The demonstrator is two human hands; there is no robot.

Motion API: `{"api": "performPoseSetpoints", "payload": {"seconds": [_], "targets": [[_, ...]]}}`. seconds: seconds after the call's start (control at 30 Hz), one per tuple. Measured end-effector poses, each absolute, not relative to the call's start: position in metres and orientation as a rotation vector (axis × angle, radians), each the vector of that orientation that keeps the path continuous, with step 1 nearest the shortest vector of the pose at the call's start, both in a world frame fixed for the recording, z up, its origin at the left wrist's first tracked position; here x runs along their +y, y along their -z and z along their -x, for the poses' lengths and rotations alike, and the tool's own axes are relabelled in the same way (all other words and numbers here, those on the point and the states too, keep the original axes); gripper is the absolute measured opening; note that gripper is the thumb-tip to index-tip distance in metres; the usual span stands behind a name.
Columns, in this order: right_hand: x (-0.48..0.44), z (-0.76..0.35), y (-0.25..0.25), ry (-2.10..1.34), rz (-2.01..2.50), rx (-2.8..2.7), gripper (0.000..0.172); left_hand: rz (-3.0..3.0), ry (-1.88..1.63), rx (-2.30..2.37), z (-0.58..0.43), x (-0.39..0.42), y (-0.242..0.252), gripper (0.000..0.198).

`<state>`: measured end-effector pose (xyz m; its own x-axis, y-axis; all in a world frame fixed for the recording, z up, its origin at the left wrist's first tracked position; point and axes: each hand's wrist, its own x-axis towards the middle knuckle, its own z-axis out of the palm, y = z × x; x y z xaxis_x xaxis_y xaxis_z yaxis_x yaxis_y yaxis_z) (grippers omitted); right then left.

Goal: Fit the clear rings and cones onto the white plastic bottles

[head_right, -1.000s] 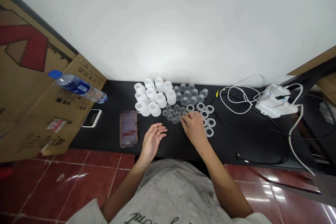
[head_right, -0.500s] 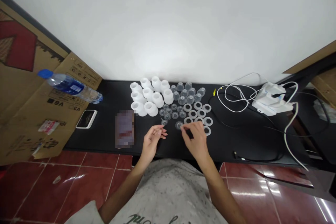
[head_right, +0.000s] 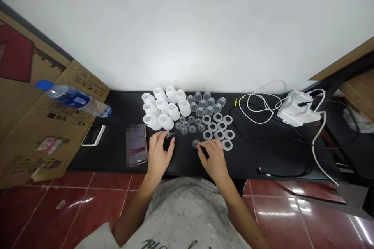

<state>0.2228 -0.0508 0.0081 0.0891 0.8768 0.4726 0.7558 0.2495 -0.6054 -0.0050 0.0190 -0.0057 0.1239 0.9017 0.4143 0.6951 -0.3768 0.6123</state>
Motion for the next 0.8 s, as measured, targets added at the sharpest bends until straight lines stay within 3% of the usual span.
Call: {"api": "performPoseSetpoints", "payload": {"seconds": [0.1, 0.4, 0.8], "targets": [[-0.050, -0.221, -0.007, -0.162, 1.526, -1.694, 0.012, -2.214, -1.012, 1.568, 0.006, 0.031, 0.007, 0.026], [-0.053, -0.223, -0.003, -0.151, 1.501, -1.660, 0.012, -1.738, -1.246, 1.424, -0.013, 0.028, 0.014, 0.018], [-0.043, -0.220, -0.004, -0.056, 1.579, -1.760, 0.014, -2.157, -1.082, 1.585, 0.004, 0.023, 0.018, 0.020]]}}
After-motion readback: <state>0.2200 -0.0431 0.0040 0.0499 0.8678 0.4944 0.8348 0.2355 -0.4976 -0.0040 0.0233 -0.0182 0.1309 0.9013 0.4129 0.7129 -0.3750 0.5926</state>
